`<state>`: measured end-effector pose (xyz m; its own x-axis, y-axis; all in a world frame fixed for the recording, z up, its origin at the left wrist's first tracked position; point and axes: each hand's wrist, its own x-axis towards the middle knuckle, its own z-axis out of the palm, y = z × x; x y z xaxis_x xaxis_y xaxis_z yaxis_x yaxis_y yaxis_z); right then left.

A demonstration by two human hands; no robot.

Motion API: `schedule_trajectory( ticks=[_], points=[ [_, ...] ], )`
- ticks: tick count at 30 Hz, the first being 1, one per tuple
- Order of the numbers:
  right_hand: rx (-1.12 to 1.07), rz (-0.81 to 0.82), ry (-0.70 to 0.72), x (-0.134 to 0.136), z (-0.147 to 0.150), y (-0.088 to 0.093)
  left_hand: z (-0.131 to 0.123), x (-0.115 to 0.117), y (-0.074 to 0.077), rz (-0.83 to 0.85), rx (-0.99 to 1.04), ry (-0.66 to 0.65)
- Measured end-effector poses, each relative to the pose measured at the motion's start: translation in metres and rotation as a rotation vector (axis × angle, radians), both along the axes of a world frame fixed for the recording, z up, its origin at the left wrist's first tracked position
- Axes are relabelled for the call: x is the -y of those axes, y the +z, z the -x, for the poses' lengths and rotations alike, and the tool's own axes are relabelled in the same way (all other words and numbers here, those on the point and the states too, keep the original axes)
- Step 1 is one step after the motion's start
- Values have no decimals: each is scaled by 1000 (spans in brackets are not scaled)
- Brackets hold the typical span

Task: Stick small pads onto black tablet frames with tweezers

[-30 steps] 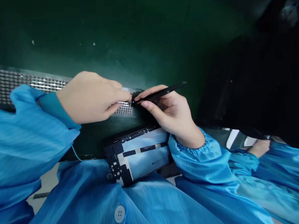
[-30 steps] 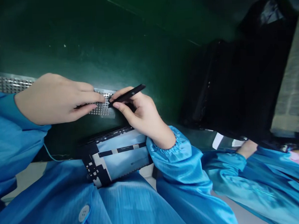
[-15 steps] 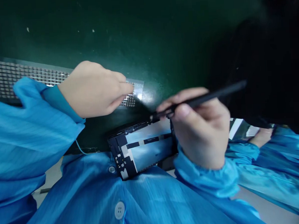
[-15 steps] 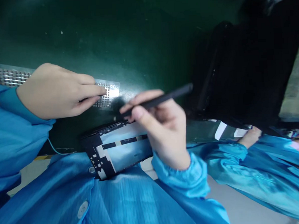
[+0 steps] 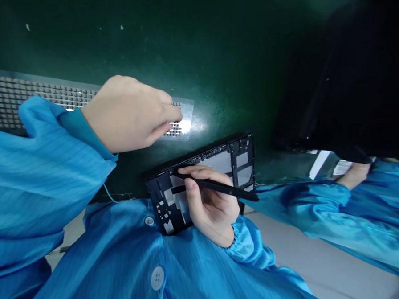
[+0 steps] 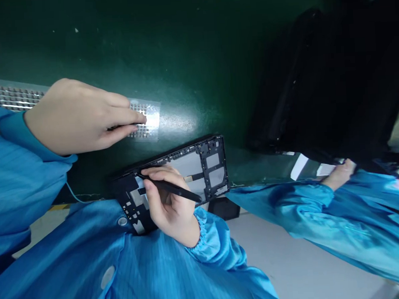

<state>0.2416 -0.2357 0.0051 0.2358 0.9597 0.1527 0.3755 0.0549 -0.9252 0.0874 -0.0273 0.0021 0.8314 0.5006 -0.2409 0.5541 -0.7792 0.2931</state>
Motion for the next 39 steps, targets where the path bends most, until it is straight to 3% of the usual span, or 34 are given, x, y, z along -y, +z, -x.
schedule_trajectory(
  ticks=[3,6,12,25,28,33,36,39],
  points=[
    [67,62,79,-6,-11,12,1,0,0,-32,-11,-19],
    [111,136,129,-35,-33,20,4,-2,-2,-26,26,-47],
    [56,251,244,-97,-64,7,10,-5,-7,59,150,-22],
    [67,248,278,-102,-63,4,8,-4,-6,98,144,14],
    [27,242,246,-94,-61,10,6,-4,-3,64,73,5],
    [-33,98,-77,-37,-35,14,6,-4,-6,42,89,-25],
    [18,3,-86,-10,-20,3,7,-3,-6,42,97,-26],
    [59,-52,-51,-6,-14,-8,7,-3,-2,12,34,-21]
  ],
)
